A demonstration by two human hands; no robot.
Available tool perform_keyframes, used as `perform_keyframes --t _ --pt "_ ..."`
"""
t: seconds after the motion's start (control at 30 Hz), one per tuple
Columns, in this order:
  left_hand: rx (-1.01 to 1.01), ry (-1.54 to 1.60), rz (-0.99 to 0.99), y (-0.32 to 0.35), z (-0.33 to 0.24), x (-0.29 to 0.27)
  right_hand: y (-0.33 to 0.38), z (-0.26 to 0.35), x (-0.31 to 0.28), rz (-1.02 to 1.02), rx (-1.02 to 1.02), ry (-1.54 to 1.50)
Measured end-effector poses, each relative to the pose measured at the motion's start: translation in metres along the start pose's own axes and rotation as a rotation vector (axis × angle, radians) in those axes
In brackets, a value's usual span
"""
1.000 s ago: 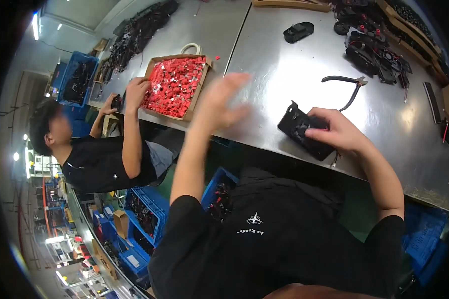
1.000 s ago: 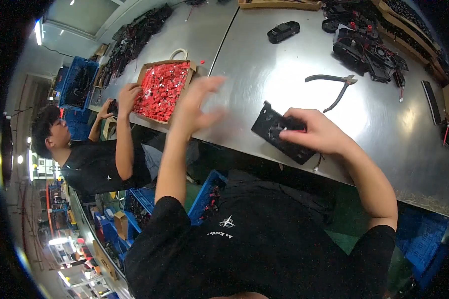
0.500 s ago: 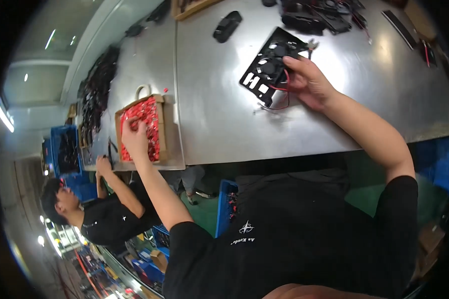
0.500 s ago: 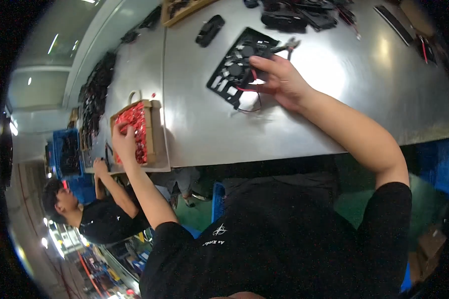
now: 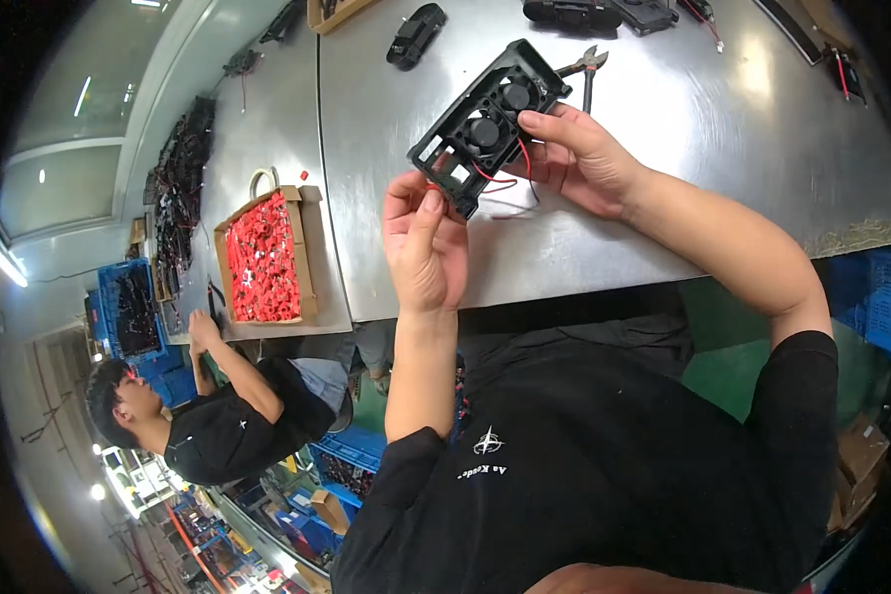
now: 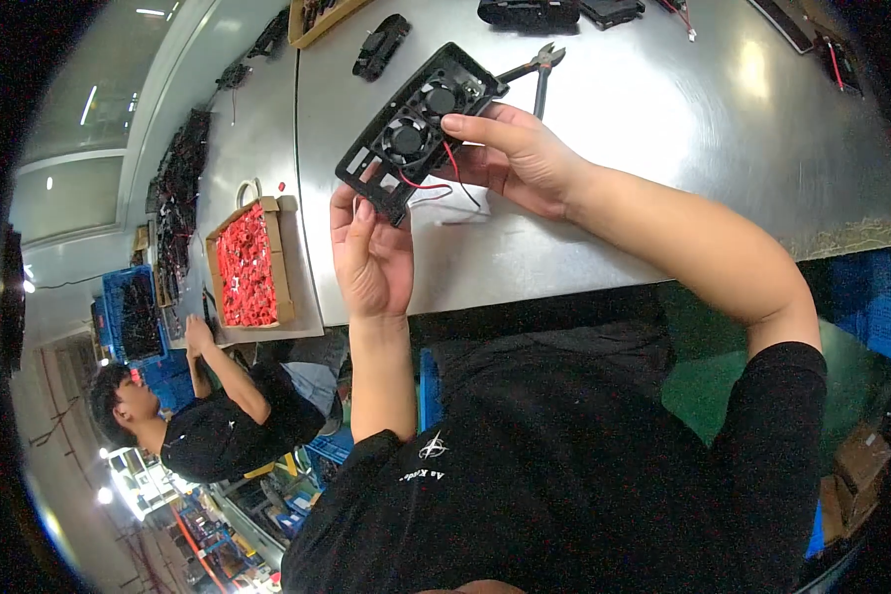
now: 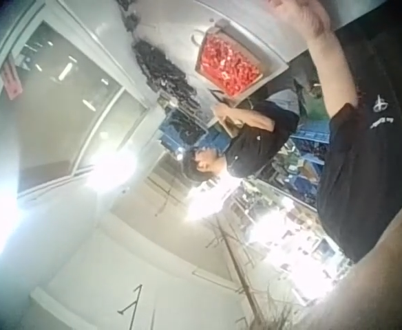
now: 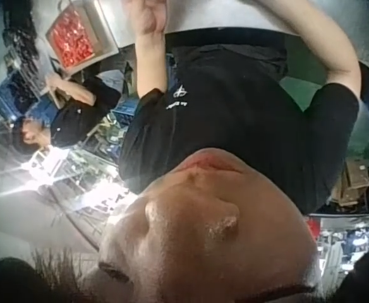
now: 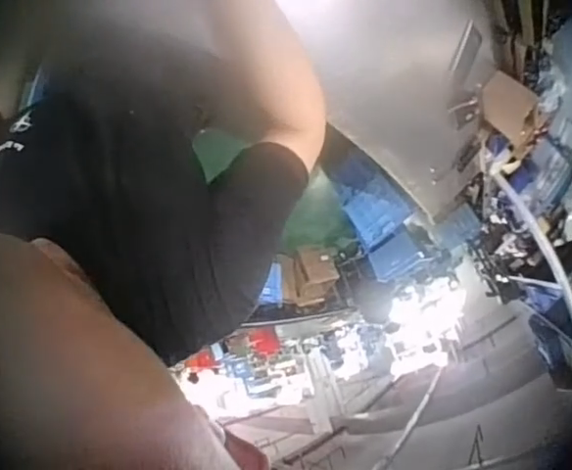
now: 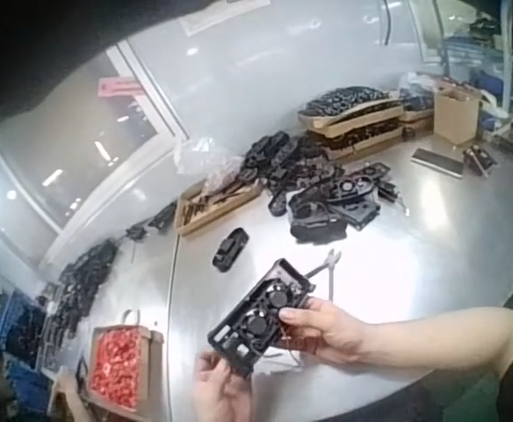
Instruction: Assembling a cooling fan component and internal wiring into an electronic module housing.
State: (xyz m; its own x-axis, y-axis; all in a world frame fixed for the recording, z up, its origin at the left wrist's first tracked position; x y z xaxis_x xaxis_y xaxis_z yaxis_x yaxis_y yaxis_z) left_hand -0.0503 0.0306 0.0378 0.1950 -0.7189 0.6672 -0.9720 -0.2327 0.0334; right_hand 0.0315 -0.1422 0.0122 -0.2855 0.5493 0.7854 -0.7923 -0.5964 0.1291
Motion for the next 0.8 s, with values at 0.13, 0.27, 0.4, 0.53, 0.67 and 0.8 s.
perform_keyframes --t 0.13,0.27,0.4,0.53,0.67,0.8 --pt "0.048 -0.069 0.004 0.001 0.0 0.009 0.004 -0.005 0.001 0.031 0.03 -0.042" --pt "0.263 -0.337 0.029 0.004 -0.005 0.009 0.008 -0.005 0.0 -0.022 0.017 -0.036" --pt "0.386 -0.496 -0.002 0.008 -0.011 0.003 0.012 -0.004 0.005 -0.068 0.106 0.066" --pt "0.453 -0.653 0.031 0.009 -0.012 -0.008 0.007 -0.012 -0.005 -0.116 0.125 0.043" --pt "0.457 -0.787 -0.006 0.014 -0.01 -0.01 0.004 -0.011 -0.007 -0.125 0.033 0.046" --pt "0.531 -0.676 0.029 0.013 -0.009 -0.011 0.01 -0.012 -0.002 -0.144 0.07 0.102"
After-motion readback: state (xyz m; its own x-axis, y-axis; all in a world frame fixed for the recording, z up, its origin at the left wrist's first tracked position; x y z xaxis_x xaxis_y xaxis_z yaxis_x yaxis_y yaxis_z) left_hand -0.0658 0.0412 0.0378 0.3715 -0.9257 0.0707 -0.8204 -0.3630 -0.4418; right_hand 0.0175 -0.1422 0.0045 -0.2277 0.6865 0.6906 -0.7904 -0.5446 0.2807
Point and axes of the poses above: each hand's wrist, its own y-axis away from the middle knuckle, its own x-axis out of the palm, z = x × y, the point moved 6 cm from there along -y, towards the middle knuckle, and after that the axes turned 5 degrees about -z, right-handed, at the moved point
